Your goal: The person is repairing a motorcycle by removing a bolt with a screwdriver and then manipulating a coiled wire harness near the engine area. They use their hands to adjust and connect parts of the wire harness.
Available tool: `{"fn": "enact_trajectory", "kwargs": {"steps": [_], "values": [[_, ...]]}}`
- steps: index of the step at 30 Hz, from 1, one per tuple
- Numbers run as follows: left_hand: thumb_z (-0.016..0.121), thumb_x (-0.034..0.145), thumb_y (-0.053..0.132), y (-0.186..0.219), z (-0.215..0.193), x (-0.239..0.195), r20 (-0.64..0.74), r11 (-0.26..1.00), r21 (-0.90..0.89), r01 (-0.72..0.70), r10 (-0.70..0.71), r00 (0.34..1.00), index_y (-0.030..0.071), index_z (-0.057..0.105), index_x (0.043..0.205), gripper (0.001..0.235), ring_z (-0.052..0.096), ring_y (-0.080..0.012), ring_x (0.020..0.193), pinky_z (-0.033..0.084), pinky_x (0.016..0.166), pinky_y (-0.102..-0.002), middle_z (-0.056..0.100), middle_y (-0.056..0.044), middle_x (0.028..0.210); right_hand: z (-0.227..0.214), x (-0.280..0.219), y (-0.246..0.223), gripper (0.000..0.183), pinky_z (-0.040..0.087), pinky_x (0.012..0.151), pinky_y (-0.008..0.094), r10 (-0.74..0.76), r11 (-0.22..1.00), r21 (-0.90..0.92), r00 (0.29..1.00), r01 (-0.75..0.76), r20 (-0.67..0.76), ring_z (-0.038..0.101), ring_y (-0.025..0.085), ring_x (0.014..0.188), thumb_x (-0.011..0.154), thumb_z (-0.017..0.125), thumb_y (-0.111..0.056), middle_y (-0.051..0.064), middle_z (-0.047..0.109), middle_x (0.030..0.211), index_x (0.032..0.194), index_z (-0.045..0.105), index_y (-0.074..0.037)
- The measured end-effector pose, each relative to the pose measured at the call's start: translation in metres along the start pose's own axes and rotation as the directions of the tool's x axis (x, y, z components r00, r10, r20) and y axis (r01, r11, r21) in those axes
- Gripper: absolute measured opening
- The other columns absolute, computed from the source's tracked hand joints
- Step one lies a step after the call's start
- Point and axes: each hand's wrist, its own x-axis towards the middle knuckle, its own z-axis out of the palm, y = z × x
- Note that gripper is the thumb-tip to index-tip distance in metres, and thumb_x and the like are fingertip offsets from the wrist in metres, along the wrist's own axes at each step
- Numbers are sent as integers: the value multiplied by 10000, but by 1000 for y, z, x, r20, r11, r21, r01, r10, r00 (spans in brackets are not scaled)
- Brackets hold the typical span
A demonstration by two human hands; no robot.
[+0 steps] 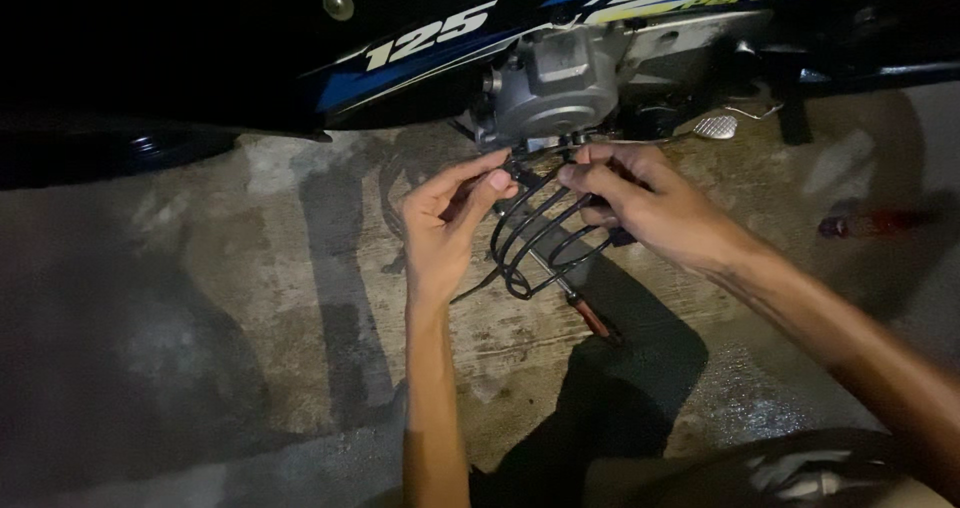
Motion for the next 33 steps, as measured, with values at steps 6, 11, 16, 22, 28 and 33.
{"fn": "enact_trajectory", "kwargs": {"steps": [6,11,16,22,28,33], "values": [[714,1001,79,-4,2,1,20,999,-30,-18,19,1000,-35,715,1249,272,739,-156,975,595,886,-258,753,-118,1097,-1,2,3,378,502,747,289,22,997,74,1000,-22,0,559,101,778,935,608,-353,32,636,946,1186,666,-76],[711,998,77,-7,9,6,-10,997,-74,-14,13,1000,-35,720,1228,255,731,-153,986,633,918,-291,757,-118,1109,-1,6,8,327,431,695,278,17,955,297,1000,-21,17,455,102,733,960,618,-271,35,575,931,1210,620,-61],[715,994,87,-4,12,14,-1,1000,-28,10,-10,1000,-14,723,1241,267,737,-154,949,630,891,-292,751,-121,1062,-4,10,11,350,401,684,291,-58,960,278,997,44,42,418,110,724,1017,596,-251,57,476,874,1230,629,26],[739,958,121,18,31,44,-1,999,19,-34,34,999,7,701,1154,230,743,-162,903,646,844,-291,755,-108,1056,-20,19,9,411,547,945,320,16,846,533,1000,-5,-17,477,115,702,967,599,-228,56,569,864,1307,490,-23],[751,982,83,28,58,69,-57,996,-16,-85,84,995,2,627,988,147,711,-160,931,652,875,-339,686,-109,979,-30,26,-6,367,483,882,353,-68,806,582,994,106,-88,420,108,678,997,615,-217,8,417,728,1277,479,-23],[668,1021,81,28,71,71,-80,989,123,-83,94,992,30,570,1055,116,720,-169,991,620,918,-327,715,-118,1024,-30,28,-13,168,425,775,324,-21,784,615,994,82,-105,393,110,661,1011,577,-205,-25,440,678,1106,540,-71]]}}
